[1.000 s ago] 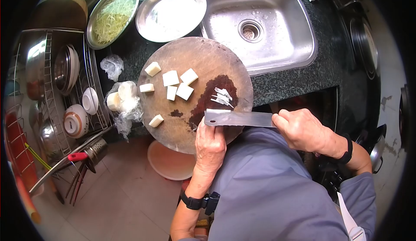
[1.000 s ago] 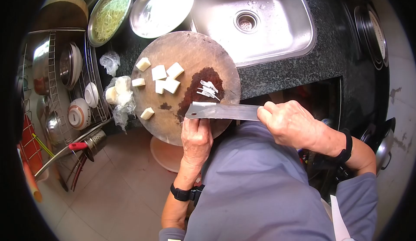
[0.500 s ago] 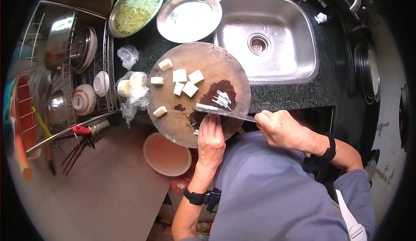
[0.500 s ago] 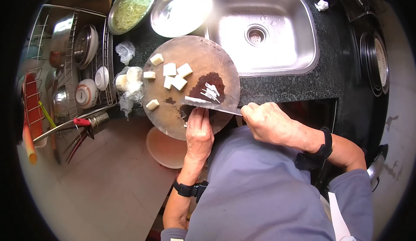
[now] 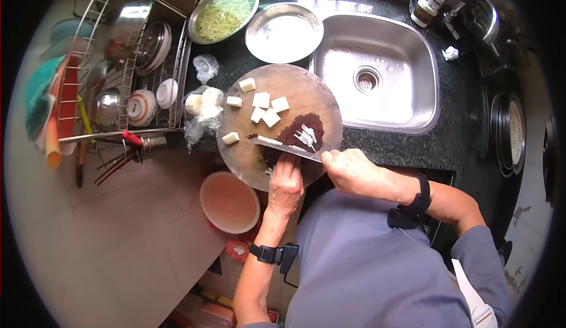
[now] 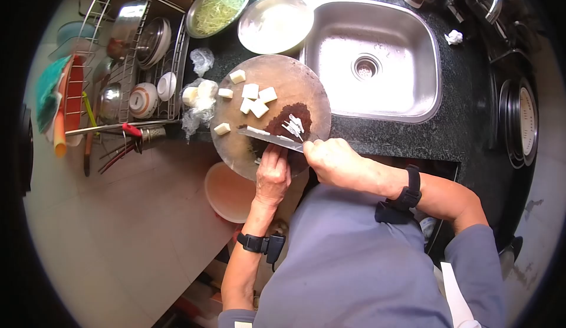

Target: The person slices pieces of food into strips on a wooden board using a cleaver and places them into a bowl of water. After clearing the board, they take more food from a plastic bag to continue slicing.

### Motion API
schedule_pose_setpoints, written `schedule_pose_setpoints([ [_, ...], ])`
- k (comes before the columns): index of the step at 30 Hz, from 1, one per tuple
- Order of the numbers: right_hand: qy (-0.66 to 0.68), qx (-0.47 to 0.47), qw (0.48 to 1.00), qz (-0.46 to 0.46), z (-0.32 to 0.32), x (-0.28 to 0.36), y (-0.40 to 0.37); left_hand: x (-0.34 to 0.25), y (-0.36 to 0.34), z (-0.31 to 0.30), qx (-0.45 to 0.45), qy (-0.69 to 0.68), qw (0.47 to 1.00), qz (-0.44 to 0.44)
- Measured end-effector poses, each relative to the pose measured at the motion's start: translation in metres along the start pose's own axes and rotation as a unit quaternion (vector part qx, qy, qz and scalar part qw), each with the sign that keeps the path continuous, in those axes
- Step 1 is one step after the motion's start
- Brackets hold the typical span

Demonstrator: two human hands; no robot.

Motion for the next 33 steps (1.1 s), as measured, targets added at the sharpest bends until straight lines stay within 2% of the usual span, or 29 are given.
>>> schedule_pose_setpoints([
  [3,0.009,-0.003,1.0,0.004,-0.007,-0.01,-0.005,-0.002,0.001,0.001,-0.024,0.015,1.0,-0.009],
  [5,0.036,0.031,0.999,0.02,-0.011,-0.019,-0.009,-0.002,0.001,0.001,-0.04,0.03,0.999,-0.009],
  [10,0.032,0.003,0.999,-0.028,-0.015,-0.016,-0.005,-0.002,-0.001,0.006,-0.069,0.047,0.996,0.005],
  [17,-0.041,-0.019,0.996,-0.074,-0.01,-0.009,-0.003,0.002,-0.003,0.004,-0.098,0.032,0.995,0.004],
  [23,-0.053,-0.021,0.997,-0.057,0.005,0.003,0.015,0.004,-0.006,0.006,-0.125,0.033,0.992,0.006],
  [25,-0.011,-0.011,0.999,-0.048,0.003,0.004,0.019,0.003,-0.004,0.003,-0.11,0.009,0.994,0.01],
  [27,0.017,0.018,1.0,0.014,-0.002,-0.004,0.02,0.003,-0.003,0.0,-0.127,0.013,0.992,0.0],
  [33,0.012,0.034,0.999,0.008,-0.018,-0.001,0.002,0.003,-0.006,0.001,-0.147,-0.004,0.989,0.004],
])
Point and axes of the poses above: each hand's wrist, its own y-axis towards the middle knuckle, its own z-axis out of the palm, x = y × z, the point moved 5 cm from there along y, towards the middle knuckle, and after that the axes turned 14 degrees about z, right-handed, at the moved point
